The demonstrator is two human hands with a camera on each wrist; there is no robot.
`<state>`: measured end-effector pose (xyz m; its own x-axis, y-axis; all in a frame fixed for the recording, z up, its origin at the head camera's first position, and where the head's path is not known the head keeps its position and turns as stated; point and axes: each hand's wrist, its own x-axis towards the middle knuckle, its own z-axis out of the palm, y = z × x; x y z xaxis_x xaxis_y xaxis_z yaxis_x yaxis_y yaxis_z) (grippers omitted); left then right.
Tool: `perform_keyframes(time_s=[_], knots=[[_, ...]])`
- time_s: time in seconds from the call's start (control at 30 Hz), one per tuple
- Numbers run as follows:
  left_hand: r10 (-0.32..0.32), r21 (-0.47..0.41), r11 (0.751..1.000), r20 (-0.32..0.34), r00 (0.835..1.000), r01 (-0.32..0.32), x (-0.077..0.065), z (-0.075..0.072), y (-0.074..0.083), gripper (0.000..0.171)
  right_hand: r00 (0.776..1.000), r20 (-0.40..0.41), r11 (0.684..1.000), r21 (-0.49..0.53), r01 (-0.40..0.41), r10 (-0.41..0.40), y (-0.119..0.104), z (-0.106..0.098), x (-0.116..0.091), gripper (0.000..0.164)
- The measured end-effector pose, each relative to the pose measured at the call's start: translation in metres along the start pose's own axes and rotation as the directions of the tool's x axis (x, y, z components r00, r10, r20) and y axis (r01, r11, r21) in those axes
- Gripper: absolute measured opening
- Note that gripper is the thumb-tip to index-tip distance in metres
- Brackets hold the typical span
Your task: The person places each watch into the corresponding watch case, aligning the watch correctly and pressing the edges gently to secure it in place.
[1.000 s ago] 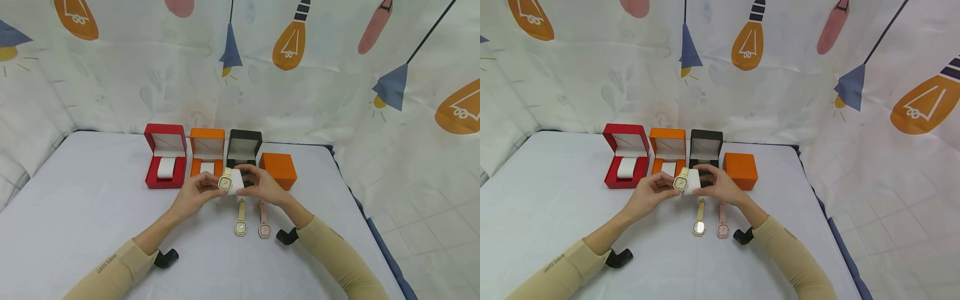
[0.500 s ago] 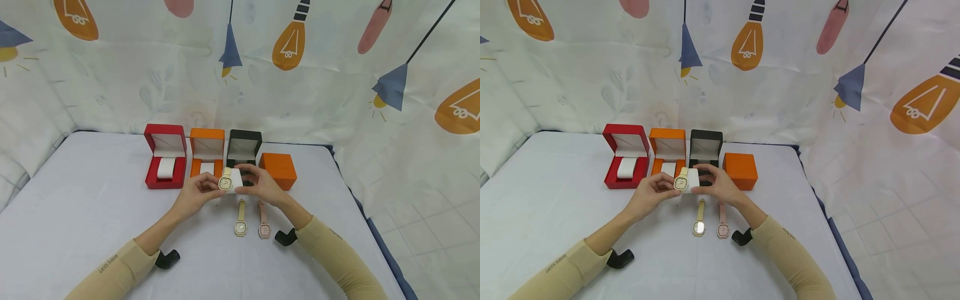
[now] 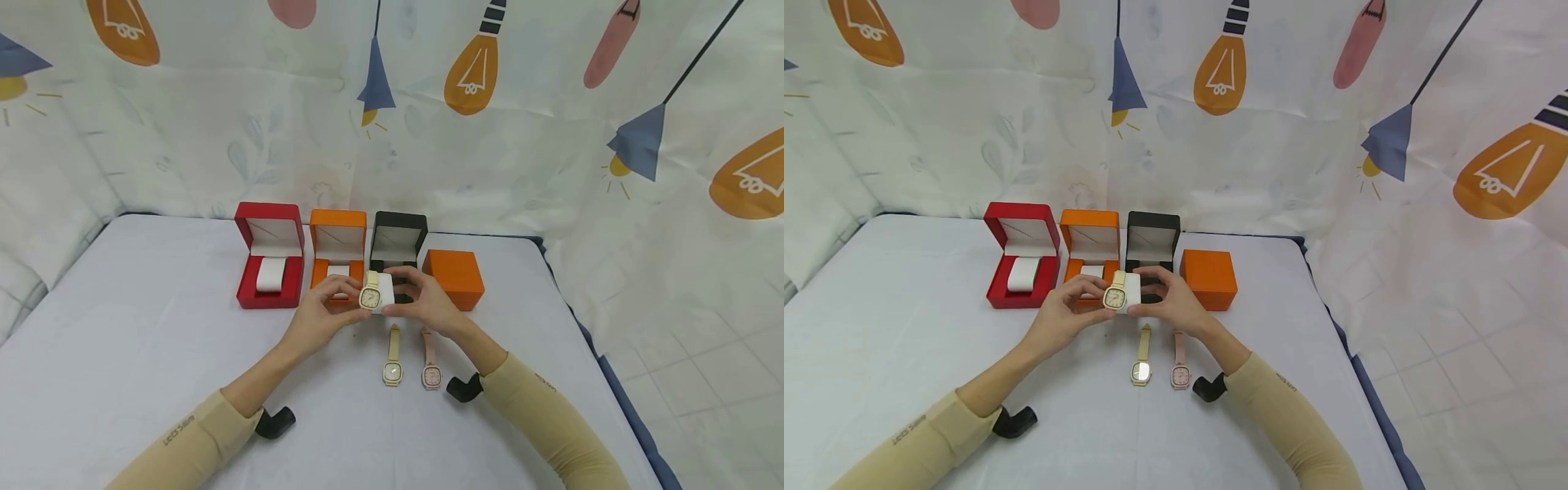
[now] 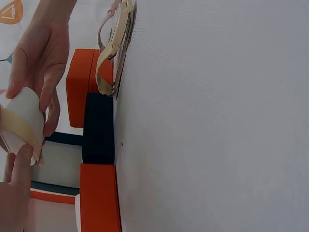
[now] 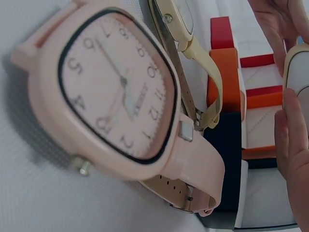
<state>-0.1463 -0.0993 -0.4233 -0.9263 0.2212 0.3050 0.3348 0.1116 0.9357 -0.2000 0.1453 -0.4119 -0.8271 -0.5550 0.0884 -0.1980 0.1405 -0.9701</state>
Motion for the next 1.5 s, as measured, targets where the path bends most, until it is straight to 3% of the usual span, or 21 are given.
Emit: perform_keyframes(time_s=[0.33,0.63,0.83,1.17,1.5], knots=[[0.009,0.053,0.999,-0.051,0.999,-0.006,-0.002,0.004,0.003,0.022,0.999,-0.034,1.0,0.02,0.0,0.0,0.001,0.004,0.001,0.065],[0.063,0.054,0.997,-0.085,0.994,-0.059,-0.003,0.009,0.003,0.023,0.998,-0.054,1.0,-0.01,0.016,-0.016,-0.002,0.007,0.005,0.068],[0.006,-0.015,1.0,-0.014,1.0,-0.007,-0.002,0.005,0.003,0.033,0.999,-0.043,1.0,-0.02,0.009,-0.009,-0.002,0.007,0.005,0.071],[-0.058,-0.05,0.997,0.133,0.989,0.066,0.002,-0.008,-0.001,0.08,1.0,0.002,1.0,-0.031,-0.001,0.001,0.0,0.008,0.003,0.074],[-0.132,-0.025,0.99,0.169,0.977,0.138,0.002,-0.013,-0.001,0.081,0.997,0.069,1.0,-0.026,-0.016,0.018,-0.003,0.005,-0.001,0.074]])
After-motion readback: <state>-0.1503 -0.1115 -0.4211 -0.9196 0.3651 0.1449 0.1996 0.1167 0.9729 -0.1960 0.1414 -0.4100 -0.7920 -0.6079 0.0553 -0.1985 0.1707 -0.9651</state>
